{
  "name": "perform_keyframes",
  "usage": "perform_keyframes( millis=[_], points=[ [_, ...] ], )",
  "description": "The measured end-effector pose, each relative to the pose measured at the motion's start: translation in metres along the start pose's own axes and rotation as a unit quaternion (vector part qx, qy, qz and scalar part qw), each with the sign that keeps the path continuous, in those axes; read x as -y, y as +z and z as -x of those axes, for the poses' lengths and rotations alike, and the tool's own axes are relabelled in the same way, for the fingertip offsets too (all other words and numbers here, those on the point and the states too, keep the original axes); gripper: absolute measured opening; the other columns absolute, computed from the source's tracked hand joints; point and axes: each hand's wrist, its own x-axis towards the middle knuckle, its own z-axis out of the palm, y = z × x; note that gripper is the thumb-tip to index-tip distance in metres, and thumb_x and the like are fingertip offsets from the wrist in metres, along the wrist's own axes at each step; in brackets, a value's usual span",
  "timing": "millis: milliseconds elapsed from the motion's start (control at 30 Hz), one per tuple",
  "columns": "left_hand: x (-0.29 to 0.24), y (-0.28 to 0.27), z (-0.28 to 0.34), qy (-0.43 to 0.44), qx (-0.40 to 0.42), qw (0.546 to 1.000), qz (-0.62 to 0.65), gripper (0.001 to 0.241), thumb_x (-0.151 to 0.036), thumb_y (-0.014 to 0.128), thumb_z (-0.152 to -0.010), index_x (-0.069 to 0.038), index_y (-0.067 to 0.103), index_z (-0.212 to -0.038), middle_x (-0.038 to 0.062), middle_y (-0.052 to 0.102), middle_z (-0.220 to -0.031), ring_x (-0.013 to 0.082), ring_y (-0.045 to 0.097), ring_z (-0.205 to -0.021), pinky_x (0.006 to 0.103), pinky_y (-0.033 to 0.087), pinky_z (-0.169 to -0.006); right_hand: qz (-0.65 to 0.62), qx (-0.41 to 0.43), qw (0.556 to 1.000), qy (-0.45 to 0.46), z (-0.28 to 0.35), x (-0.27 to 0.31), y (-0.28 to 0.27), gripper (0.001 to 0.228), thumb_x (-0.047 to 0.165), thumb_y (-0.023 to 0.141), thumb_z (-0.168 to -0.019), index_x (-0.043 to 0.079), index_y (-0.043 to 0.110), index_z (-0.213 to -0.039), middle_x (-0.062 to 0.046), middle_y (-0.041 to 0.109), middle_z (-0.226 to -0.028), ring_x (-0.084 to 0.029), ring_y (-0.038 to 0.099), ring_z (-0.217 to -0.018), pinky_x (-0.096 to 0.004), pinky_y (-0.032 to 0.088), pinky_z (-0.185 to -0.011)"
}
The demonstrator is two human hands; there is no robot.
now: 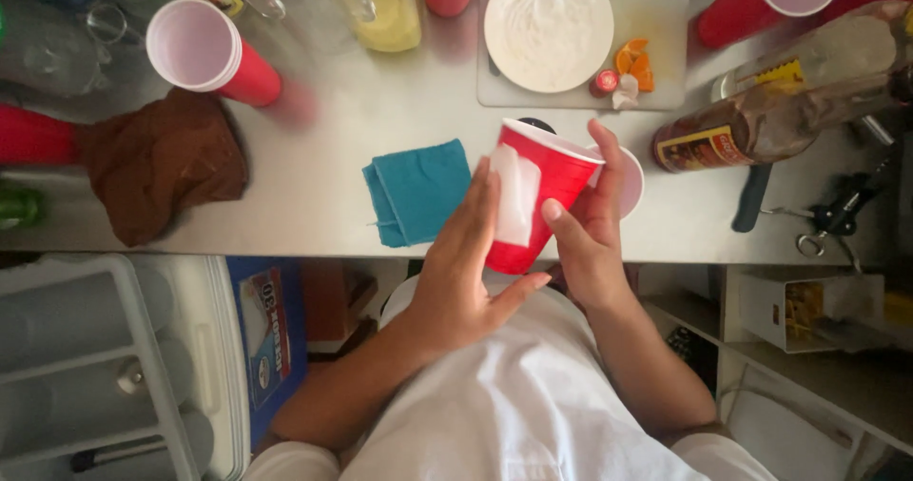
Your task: Wipe down plastic cups and bar tools with a white cloth.
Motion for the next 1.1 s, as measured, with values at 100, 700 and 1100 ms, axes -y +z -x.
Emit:
perform_keyframes(
  millis=[100, 700, 1100],
  points=[
    [0.002, -0.003, -0.002, -0.02, 0.0, 0.997, 0.072, 0.087, -0.023, 0.074, -0.098, 0.006, 0.022, -0.161, 0.031, 0.023, -0.168, 0.0413, 0.031, -0.158, 0.0428, 0.034, -0.127, -0.023, 0.014, 0.999, 0.027, 0.002, -0.001, -0.004, 0.082, 0.006, 0.06, -0.105, 0.023, 0.012, -0.169, -0.013, 0.046, -0.154, -0.026, 0.047, -0.146, -0.045, 0.038, -0.126],
    [0.04, -0.024, -0.017, -0.259, -0.23, 0.678, 0.648, 0.044, -0.014, 0.059, -0.107, 0.008, 0.048, -0.144, 0.023, 0.06, -0.139, 0.0331, 0.059, -0.132, 0.0482, 0.047, -0.118, -0.126, -0.089, 0.984, 0.089, 0.001, -0.02, -0.005, 0.071, 0.019, 0.061, -0.098, 0.022, 0.024, -0.159, -0.013, 0.046, -0.152, -0.031, 0.052, -0.14, -0.05, 0.048, -0.115],
    [0.045, -0.01, -0.023, -0.22, -0.284, 0.699, 0.619, 0.049, -0.019, 0.058, -0.106, 0.006, 0.045, -0.147, 0.02, 0.057, -0.144, 0.0339, 0.056, -0.137, 0.0476, 0.043, -0.119, -0.135, -0.026, 0.979, 0.149, 0.011, -0.017, 0.009, 0.061, 0.022, 0.06, -0.101, 0.021, 0.029, -0.153, -0.009, 0.048, -0.147, -0.027, 0.052, -0.137, -0.049, 0.049, -0.11]
  ],
)
